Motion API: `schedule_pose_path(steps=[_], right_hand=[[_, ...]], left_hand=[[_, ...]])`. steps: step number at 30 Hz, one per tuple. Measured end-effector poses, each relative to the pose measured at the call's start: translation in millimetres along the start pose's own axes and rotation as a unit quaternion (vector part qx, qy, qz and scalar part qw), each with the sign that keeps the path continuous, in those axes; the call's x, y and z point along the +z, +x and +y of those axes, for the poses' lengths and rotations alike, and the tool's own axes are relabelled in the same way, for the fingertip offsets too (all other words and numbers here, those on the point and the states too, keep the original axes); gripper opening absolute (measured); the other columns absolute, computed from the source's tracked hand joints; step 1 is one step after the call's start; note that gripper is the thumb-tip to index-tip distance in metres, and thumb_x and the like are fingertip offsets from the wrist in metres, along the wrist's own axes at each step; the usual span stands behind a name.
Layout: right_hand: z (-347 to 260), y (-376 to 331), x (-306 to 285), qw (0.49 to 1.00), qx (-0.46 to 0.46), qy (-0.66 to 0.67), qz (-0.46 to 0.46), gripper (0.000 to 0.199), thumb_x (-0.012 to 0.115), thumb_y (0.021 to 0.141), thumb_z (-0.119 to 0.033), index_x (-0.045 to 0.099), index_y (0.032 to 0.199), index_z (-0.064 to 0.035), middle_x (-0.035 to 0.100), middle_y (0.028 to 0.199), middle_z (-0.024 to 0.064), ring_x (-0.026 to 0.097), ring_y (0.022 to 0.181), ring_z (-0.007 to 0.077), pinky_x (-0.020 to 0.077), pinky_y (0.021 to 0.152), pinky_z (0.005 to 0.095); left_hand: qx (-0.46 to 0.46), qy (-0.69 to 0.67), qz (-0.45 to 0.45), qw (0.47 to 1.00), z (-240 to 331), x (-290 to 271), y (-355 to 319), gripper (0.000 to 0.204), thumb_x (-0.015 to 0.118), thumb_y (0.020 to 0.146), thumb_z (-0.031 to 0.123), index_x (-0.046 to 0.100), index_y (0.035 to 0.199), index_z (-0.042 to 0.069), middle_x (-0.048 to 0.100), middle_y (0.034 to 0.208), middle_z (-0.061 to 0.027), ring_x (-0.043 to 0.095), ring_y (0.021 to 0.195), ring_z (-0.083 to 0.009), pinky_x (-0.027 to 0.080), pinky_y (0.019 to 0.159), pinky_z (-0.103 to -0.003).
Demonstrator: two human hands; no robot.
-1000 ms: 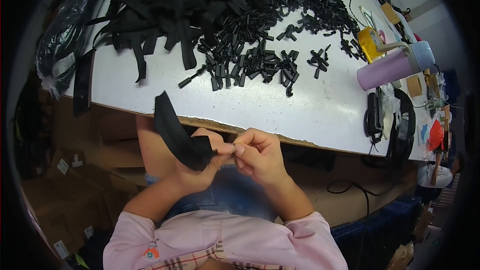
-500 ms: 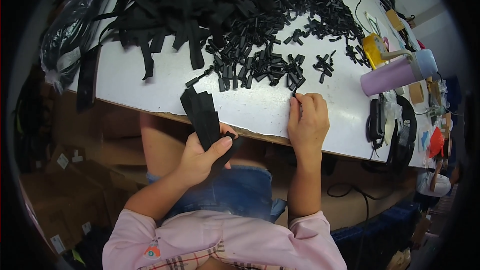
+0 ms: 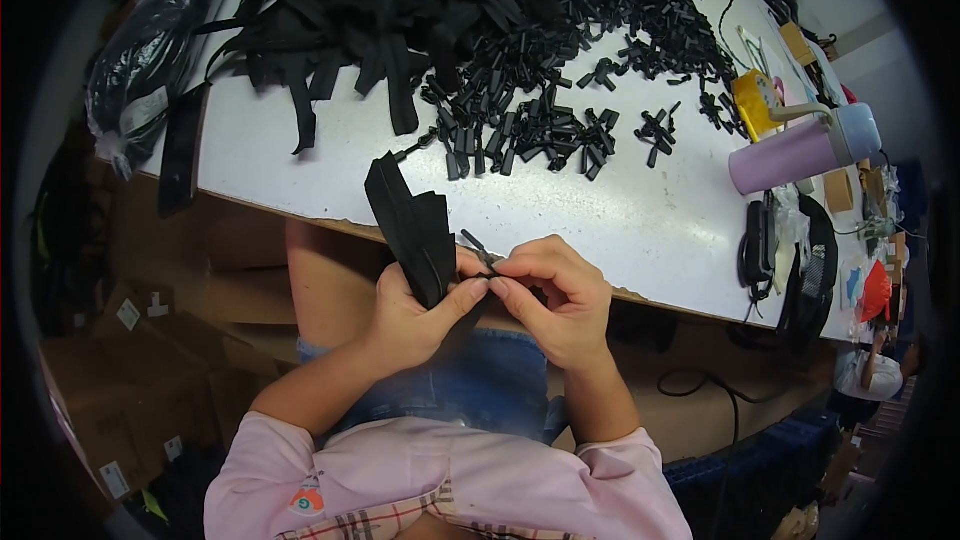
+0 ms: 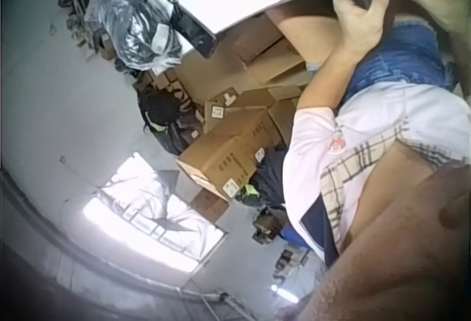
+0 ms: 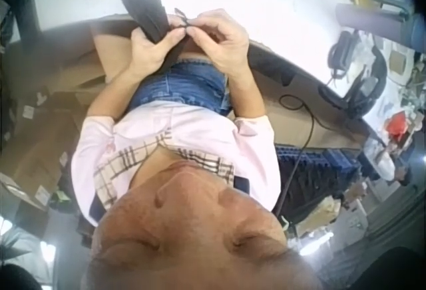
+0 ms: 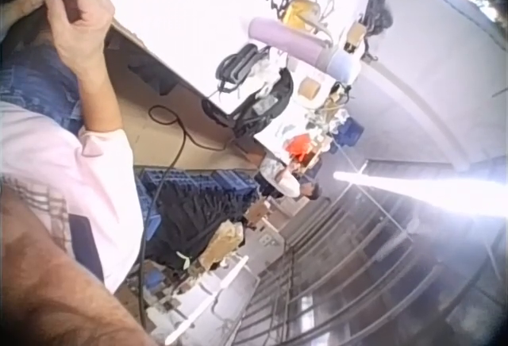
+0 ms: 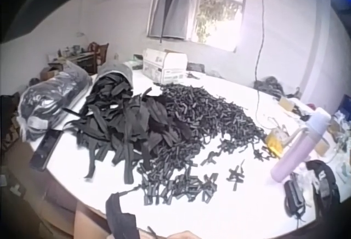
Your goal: Assembling small plastic components onto black fabric straps at a workbench.
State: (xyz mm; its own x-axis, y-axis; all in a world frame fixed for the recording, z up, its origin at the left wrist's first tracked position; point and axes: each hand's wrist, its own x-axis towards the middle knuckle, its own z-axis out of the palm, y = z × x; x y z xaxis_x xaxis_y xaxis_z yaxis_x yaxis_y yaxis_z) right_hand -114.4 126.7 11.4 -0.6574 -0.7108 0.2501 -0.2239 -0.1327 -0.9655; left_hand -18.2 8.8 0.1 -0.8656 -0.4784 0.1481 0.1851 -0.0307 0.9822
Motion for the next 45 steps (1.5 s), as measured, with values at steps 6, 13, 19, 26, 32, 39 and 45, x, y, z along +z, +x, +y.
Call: schedule_pose_path(steps=[6,13,19,26,32,39,45], right_hand=[[-3.6,4.0,-0.8,0.977,-0.112,-0.177,-0.036,0.017,0.06,0.067,0.006,0.06,0.083,0.0003,0.054,0.078,0.0093,0.055,0.062,0.0139,0.0448,0.054,0.0222],[0.5,-0.3,10.5,0.989,-0.094,-0.115,0.021,0.017,0.06,0.068,0.006,0.058,0.085,0.0011,0.052,0.077,0.008,0.053,0.059,0.0112,0.0427,0.049,0.0199],[6.0,-9.6,24.3,0.996,0.012,0.057,0.066,0.01,0.058,0.074,0.002,0.055,0.083,0.0023,0.052,0.077,0.0054,0.05,0.058,0.0065,0.0405,0.048,0.0172],[14.1,-8.9,14.0,0.918,0.167,0.359,-0.025,0.006,0.057,0.077,-0.003,0.053,0.08,0.0009,0.051,0.071,0.0026,0.044,0.052,0.0049,0.0347,0.044,0.0158],[12.4,-5.1,7.4,0.894,0.223,0.383,-0.068,0.007,0.057,0.076,-0.003,0.052,0.079,0.001,0.051,0.068,0.0017,0.043,0.052,0.0039,0.0332,0.044,0.0155],[11.0,-10.1,29.2,0.983,0.064,0.156,0.069,0.005,0.055,0.078,-0.003,0.052,0.079,0.0011,0.049,0.071,0.0006,0.043,0.055,0.0024,0.034,0.047,0.0145],[10.9,-9.6,23.5,0.962,0.119,0.245,0.021,0.008,0.054,0.08,-0.005,0.05,0.085,-0.0004,0.048,0.072,0.0008,0.042,0.055,0.0024,0.0336,0.046,0.0141]], left_hand=[[-0.039,0.025,-0.033,0.998,-1.6,-8.4,-1.5,0.006,0.057,0.076,0.004,0.055,0.079,-0.001,0.05,0.067,0.0007,0.041,0.057,-0.0043,0.035,0.052,-0.019],[-0.066,-0.06,0.013,0.996,1.6,-2.5,-1.8,0.012,0.058,0.075,0.003,0.055,0.086,-0.001,0.055,0.077,-0.0021,0.048,0.064,-0.0055,0.04,0.058,-0.018],[-0.003,-0.037,0.014,0.999,3.5,-5.4,0.5,0.019,0.058,0.075,0.004,0.052,0.093,-0.001,0.055,0.085,-0.0055,0.053,0.074,-0.009,0.043,0.067,-0.02],[-0.18,-0.181,-0.04,0.966,25.8,-8.5,2.8,0.018,0.058,0.075,0.007,0.053,0.09,-0.001,0.054,0.084,-0.0071,0.052,0.076,-0.0112,0.041,0.067,-0.022],[-0.062,-0.065,-0.059,0.994,10.6,-12.1,2.5,0.015,0.056,0.075,0.005,0.056,0.088,-0.002,0.055,0.084,-0.0081,0.052,0.077,-0.0121,0.041,0.068,-0.023],[-0.044,-0.023,-0.021,0.999,10.0,-5.0,1.6,0.017,0.053,0.078,0.004,0.056,0.093,-0.002,0.054,0.084,-0.0035,0.049,0.074,-0.0054,0.041,0.066,-0.02],[-0.03,-0.037,0.007,0.999,9.4,-2.4,-1.1,0.017,0.052,0.079,0.003,0.054,0.095,-0.003,0.055,0.073,-0.0011,0.049,0.066,-0.004,0.041,0.062,-0.018]])
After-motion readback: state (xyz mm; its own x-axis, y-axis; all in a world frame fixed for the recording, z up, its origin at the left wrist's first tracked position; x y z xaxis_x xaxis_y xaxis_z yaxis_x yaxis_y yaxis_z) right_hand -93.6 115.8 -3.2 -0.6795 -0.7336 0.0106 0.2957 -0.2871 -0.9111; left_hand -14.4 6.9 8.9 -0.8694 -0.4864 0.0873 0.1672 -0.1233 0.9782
